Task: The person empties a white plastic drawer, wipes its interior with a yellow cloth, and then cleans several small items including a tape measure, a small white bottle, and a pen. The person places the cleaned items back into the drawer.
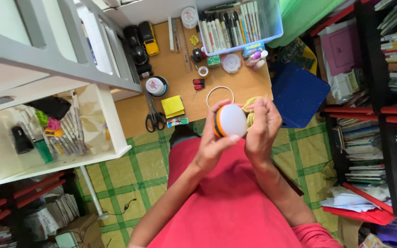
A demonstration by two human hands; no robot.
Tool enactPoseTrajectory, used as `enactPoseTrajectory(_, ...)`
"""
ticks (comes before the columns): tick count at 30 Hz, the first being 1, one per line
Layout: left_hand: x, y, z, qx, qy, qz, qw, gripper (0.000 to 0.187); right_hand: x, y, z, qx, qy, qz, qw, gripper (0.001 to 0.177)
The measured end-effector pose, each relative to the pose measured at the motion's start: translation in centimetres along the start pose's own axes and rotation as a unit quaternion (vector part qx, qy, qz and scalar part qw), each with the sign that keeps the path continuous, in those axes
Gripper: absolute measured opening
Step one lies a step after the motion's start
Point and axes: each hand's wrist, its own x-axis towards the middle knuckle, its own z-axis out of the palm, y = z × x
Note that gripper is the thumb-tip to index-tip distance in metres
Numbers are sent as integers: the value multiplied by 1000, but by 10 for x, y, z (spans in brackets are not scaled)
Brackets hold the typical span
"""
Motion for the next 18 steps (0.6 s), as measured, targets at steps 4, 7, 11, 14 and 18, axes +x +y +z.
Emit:
enactPoseTrajectory(4, -2, -5, -32, -230, 29, -32, 972, 64, -1, -38, 14, 157, -9, 59, 986, 32)
enactPoseTrajectory(7, -4, -18, -47, -88, 116, -45, 988, 59, -18, -62, 33, 121, -142, -72, 980, 43)
enactPoseTrajectory(11, -15, -17, -69, 315, 68, 137, 937, 41, -29, -65, 64, -146, -226, -320, 908, 39)
enactPoseTrajectory(14, -12, -2, -80, 364, 54, 144, 919, 34, -29, -55, 74, -61, -247, -221, 942, 34)
enactPoseTrajectory(18, -17, 23, -75, 320, 50, 29, 946, 42, -32, -37, 71, 108, -255, 23, 961, 31)
